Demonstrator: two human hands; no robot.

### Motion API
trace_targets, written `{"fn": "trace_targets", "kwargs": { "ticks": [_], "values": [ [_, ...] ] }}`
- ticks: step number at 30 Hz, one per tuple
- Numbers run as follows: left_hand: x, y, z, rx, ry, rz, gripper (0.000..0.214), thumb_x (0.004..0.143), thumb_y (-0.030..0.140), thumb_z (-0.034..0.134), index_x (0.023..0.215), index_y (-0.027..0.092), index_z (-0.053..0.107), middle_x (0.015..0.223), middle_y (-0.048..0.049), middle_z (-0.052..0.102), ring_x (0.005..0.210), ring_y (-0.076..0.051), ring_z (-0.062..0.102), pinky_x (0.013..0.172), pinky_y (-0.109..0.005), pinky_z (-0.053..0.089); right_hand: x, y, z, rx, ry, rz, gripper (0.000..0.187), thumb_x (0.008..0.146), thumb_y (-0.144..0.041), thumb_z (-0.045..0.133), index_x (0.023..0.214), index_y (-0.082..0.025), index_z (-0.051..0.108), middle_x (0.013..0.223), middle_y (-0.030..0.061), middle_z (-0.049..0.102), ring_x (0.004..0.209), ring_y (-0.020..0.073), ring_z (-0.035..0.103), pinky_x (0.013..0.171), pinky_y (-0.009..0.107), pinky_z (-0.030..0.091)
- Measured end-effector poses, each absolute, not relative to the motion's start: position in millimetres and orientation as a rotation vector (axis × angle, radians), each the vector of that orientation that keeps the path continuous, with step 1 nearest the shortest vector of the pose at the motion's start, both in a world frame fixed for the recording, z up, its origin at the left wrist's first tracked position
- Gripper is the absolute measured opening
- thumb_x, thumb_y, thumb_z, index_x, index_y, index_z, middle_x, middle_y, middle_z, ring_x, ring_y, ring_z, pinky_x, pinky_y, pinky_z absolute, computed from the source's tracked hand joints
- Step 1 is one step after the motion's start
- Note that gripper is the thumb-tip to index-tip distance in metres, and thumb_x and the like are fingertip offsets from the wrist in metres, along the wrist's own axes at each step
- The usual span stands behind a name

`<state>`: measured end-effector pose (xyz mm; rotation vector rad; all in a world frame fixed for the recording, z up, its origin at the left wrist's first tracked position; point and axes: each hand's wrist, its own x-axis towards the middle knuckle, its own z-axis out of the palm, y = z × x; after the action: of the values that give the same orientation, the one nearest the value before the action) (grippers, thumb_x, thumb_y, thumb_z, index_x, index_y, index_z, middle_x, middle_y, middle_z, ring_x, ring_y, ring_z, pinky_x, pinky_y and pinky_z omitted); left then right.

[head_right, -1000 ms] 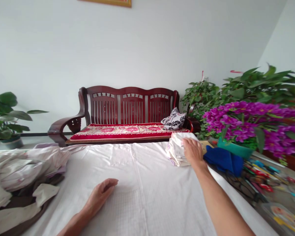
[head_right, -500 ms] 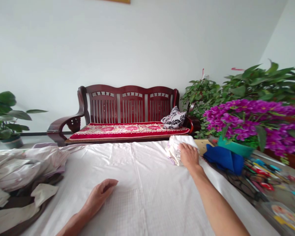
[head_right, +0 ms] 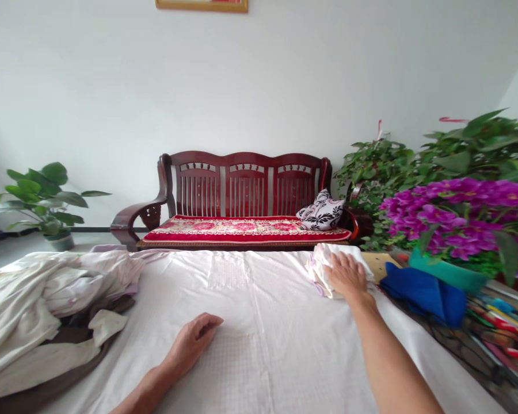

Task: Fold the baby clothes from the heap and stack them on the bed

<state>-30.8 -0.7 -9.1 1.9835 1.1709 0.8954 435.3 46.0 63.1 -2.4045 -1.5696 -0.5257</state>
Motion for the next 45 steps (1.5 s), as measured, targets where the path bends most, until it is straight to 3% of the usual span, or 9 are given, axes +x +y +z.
{"fn": "trace_targets", "kwargs": {
  "ticks": [6, 10, 15, 23, 28, 33, 38, 45],
  "values": [
    [-30.4, -2.1, -6.7, 2.026, 1.183, 0.885, 0.029, 0.080, 0.018, 0.050, 0.098, 0.022, 0.073, 0.090, -0.0034, 0.071, 0.080, -0.018, 0.064, 0.076, -0.027, 0.048, 441.9, 36.2, 53.2, -2.359, -1.656, -0.596, 0.057, 0.094, -0.046, 0.039, 0.142, -0.020, 0.051, 0.151, 0.0129, 0.049, 0.142, 0.0313, 0.038, 0.114, 0.051, 0.031],
    [-31.9, -1.7, -8.2, 2.041, 1.162, 0.869, 0.029, 0.082, 0.019, 0.050, 0.099, 0.022, 0.073, 0.091, -0.0034, 0.070, 0.081, -0.018, 0.063, 0.076, -0.027, 0.047, 426.0, 19.9, 51.9, -2.271, -1.651, -0.805, 0.064, 0.088, -0.053, 0.050, 0.143, -0.020, 0.049, 0.149, 0.0161, 0.049, 0.142, 0.0358, 0.035, 0.113, 0.058, 0.028],
    [-32.1, -1.1, -9.9, 2.054, 1.155, 0.871, 0.030, 0.082, 0.019, 0.049, 0.100, 0.021, 0.072, 0.092, -0.0039, 0.070, 0.082, -0.018, 0.063, 0.077, -0.027, 0.047, 420.3, 10.5, 42.7, -2.232, -1.632, -0.969, 0.051, 0.091, -0.036, 0.048, 0.140, -0.022, 0.054, 0.149, 0.0125, 0.051, 0.139, 0.0360, 0.040, 0.113, 0.059, 0.027],
    [-31.5, -1.2, -8.6, 2.038, 1.163, 0.867, 0.029, 0.082, 0.017, 0.050, 0.099, 0.021, 0.073, 0.095, -0.0042, 0.071, 0.084, -0.019, 0.064, 0.078, -0.027, 0.047, 464.0, 4.1, 47.4, -2.026, -1.902, -0.860, 0.051, 0.090, -0.022, 0.039, 0.137, -0.024, 0.059, 0.144, 0.0062, 0.059, 0.136, 0.0243, 0.049, 0.113, 0.046, 0.035],
    [-30.9, -0.7, -8.9, 2.060, 1.173, 0.866, 0.031, 0.081, 0.015, 0.050, 0.099, 0.021, 0.074, 0.093, -0.0033, 0.071, 0.083, -0.018, 0.063, 0.078, -0.026, 0.047, 452.2, 1.6, 44.8, -1.969, -2.004, -0.852, 0.052, 0.091, -0.032, 0.038, 0.137, -0.019, 0.058, 0.146, 0.0095, 0.056, 0.139, 0.0275, 0.044, 0.116, 0.049, 0.031],
    [-30.7, -0.2, -10.1, 2.086, 1.192, 0.873, 0.033, 0.079, 0.012, 0.050, 0.099, 0.021, 0.074, 0.092, -0.0032, 0.070, 0.082, -0.017, 0.062, 0.079, -0.027, 0.047, 453.4, 9.4, 44.0, -1.987, -1.904, -0.672, 0.057, 0.087, -0.049, 0.040, 0.134, -0.023, 0.060, 0.142, 0.0100, 0.060, 0.136, 0.0330, 0.047, 0.112, 0.055, 0.034],
    [-30.0, 2.3, -13.4, 2.067, 1.214, 0.893, 0.035, 0.077, 0.011, 0.052, 0.100, 0.021, 0.075, 0.093, -0.0031, 0.072, 0.083, -0.017, 0.064, 0.082, -0.029, 0.049, 423.3, 9.5, 49.7, -1.800, -1.799, -0.688, 0.052, 0.090, -0.048, 0.038, 0.126, -0.022, 0.065, 0.135, 0.0174, 0.063, 0.133, 0.0385, 0.050, 0.108, 0.056, 0.036],
    [-41.5, 6.6, -6.1, 1.795, 1.149, 1.112, 0.026, 0.084, 0.018, 0.052, 0.100, 0.018, 0.073, 0.103, -0.0067, 0.075, 0.092, -0.018, 0.068, 0.080, -0.028, 0.055, 314.3, 15.7, 12.5, -1.564, -1.880, -0.349, 0.045, 0.093, -0.044, 0.037, 0.118, -0.022, 0.067, 0.125, 0.0123, 0.069, 0.120, 0.0294, 0.063, 0.106, 0.049, 0.048]
  ]
}}
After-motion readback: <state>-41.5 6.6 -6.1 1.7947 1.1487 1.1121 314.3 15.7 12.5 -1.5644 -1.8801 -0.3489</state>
